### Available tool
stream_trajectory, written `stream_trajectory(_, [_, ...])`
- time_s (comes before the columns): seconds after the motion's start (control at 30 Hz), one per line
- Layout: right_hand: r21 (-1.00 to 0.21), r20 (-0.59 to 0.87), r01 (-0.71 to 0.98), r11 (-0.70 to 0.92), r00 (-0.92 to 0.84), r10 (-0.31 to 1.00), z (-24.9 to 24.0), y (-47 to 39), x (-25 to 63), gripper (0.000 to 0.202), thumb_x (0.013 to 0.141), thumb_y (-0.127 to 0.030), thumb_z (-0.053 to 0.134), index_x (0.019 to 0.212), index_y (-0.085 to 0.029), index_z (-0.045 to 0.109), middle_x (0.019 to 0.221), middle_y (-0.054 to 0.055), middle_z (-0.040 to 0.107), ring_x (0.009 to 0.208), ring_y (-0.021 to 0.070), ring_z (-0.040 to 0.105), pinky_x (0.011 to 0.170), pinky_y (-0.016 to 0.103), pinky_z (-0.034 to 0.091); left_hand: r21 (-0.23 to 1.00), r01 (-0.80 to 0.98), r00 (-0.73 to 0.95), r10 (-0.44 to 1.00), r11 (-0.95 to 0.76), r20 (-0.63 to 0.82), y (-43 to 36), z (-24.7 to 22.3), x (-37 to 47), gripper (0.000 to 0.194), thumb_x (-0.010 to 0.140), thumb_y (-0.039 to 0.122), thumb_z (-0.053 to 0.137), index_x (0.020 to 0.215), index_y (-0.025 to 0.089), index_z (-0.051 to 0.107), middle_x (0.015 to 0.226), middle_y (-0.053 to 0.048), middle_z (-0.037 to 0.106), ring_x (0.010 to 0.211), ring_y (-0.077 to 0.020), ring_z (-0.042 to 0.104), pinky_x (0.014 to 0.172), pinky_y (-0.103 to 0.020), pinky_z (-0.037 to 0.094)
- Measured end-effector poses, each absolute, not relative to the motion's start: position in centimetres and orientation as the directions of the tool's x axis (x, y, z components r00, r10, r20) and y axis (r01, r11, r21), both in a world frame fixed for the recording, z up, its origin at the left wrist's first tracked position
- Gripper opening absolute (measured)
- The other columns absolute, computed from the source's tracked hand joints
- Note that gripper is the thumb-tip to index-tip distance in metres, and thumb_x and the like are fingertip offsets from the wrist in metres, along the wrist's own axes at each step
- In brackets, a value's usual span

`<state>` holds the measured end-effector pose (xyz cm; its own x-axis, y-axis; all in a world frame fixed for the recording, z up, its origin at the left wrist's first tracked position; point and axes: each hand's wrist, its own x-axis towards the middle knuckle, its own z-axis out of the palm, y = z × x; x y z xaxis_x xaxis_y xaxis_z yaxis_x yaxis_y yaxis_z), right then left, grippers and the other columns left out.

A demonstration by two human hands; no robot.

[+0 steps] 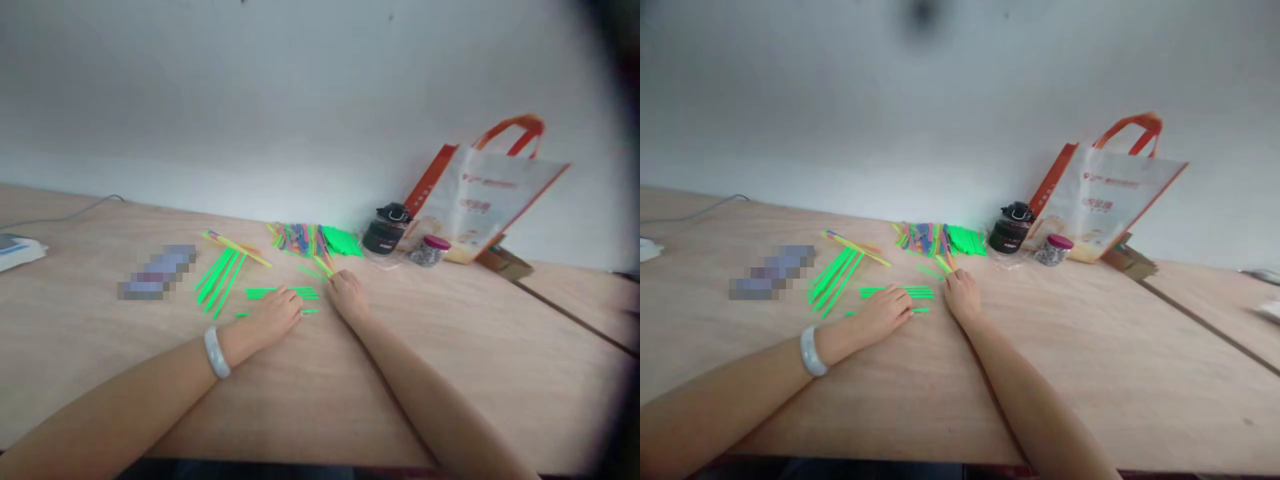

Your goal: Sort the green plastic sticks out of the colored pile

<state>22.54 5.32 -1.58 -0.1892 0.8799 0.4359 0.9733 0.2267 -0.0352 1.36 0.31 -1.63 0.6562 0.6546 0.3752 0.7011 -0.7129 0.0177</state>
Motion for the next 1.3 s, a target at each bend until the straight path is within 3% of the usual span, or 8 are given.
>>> stream_trajectory(0.1, [-0.256, 0.48, 0.915, 0.312, -0.16, 0.863, -1.9, 4.8, 22.0, 0.026, 0.085, -0.019, 0.04, 0.094, -0.019, 0.064, 0.092, 0.007, 0.065, 0.082, 0.0182, 0.058, 0.074, 0.028, 0.044, 0.102, 0.712, 0.599, 0.676, -0.695, 0.43, 0.6, -1.9, 1.2, 0.019, 0.091, 0.02, 0.041, 0.103, 0.016, 0.056, 0.095, -0.007, 0.059, 0.093, -0.0196, 0.054, 0.084, -0.035, 0.045])
stream_trajectory(0.23, [-0.486, 0.49, 0.743, 0.461, -0.205, 0.847, -2.4, 3.9, 20.7, 0.03, 0.081, -0.019, 0.041, 0.101, -0.021, 0.063, 0.101, 0.005, 0.067, 0.092, 0.0179, 0.06, 0.083, 0.031, 0.045, 0.198, 0.705, 0.541, 0.697, -0.681, 0.471, 0.8, -1.8, 0.8, 0.032, 0.091, 0.015, 0.037, 0.12, 0.018, 0.05, 0.1, -0.007, 0.057, 0.092, -0.0174, 0.055, 0.083, -0.033, 0.046])
stream_trajectory(0.37, [-0.641, 0.435, 0.61, 0.466, -0.212, 0.875, -2.2, 3.0, 19.2, 0.027, 0.078, -0.019, 0.04, 0.09, -0.018, 0.064, 0.086, 0.004, 0.067, 0.083, 0.0173, 0.06, 0.076, 0.031, 0.047, 0.286, 0.699, 0.498, 0.734, -0.655, 0.462, 0.7, -1.4, 0.6, 0.031, 0.089, 0.014, 0.039, 0.116, 0.018, 0.053, 0.095, -0.006, 0.056, 0.086, -0.0168, 0.055, 0.079, -0.031, 0.047])
stream_trajectory(0.57, [-0.772, 0.386, 0.462, 0.437, -0.206, 0.899, -1.9, 2.3, 18.4, 0.033, 0.076, -0.017, 0.039, 0.096, -0.02, 0.065, 0.078, 0.0, 0.065, 0.067, 0.014, 0.057, 0.063, 0.026, 0.047, 0.302, 0.702, 0.493, 0.747, -0.644, 0.446, 0.5, -0.9, 0.6, 0.026, 0.089, 0.014, 0.04, 0.107, 0.017, 0.058, 0.094, -0.006, 0.055, 0.085, -0.0162, 0.054, 0.077, -0.029, 0.047])
stream_trajectory(0.67, [-0.796, 0.364, 0.436, 0.42, -0.21, 0.907, -1.9, 2.3, 18.3, 0.031, 0.077, -0.02, 0.04, 0.094, -0.02, 0.066, 0.07, -0.001, 0.062, 0.061, 0.0134, 0.055, 0.058, 0.025, 0.045, 0.286, 0.729, 0.486, 0.764, -0.622, 0.424, 0.4, -0.7, 0.6, 0.027, 0.09, 0.014, 0.038, 0.106, 0.018, 0.059, 0.092, -0.005, 0.055, 0.084, -0.0162, 0.054, 0.075, -0.028, 0.047])
stream_trajectory(0.9, [-0.768, 0.409, 0.456, 0.449, -0.191, 0.892, -2.5, 2.4, 18.1, 0.027, 0.079, -0.025, 0.043, 0.093, -0.021, 0.067, 0.069, 0.001, 0.062, 0.069, 0.0166, 0.057, 0.063, 0.028, 0.047, 0.199, 0.778, 0.501, 0.779, -0.596, 0.376, 0.2, -0.5, 0.6, 0.033, 0.09, 0.01, 0.032, 0.112, 0.017, 0.056, 0.091, -0.006, 0.053, 0.082, -0.0169, 0.053, 0.075, -0.029, 0.046])
stream_trajectory(1.3, [-0.682, 0.491, 0.498, 0.535, -0.23, 0.84, -2.3, 1.4, 18.0, 0.029, 0.081, -0.02, 0.043, 0.097, -0.022, 0.066, 0.081, 0.004, 0.062, 0.075, 0.0173, 0.057, 0.07, 0.03, 0.048, 0.178, 0.787, 0.498, 0.778, -0.591, 0.384, 0.1, -0.8, 0.5, 0.037, 0.089, 0.009, 0.031, 0.116, 0.018, 0.055, 0.088, -0.006, 0.053, 0.078, -0.0164, 0.052, 0.07, -0.028, 0.046])
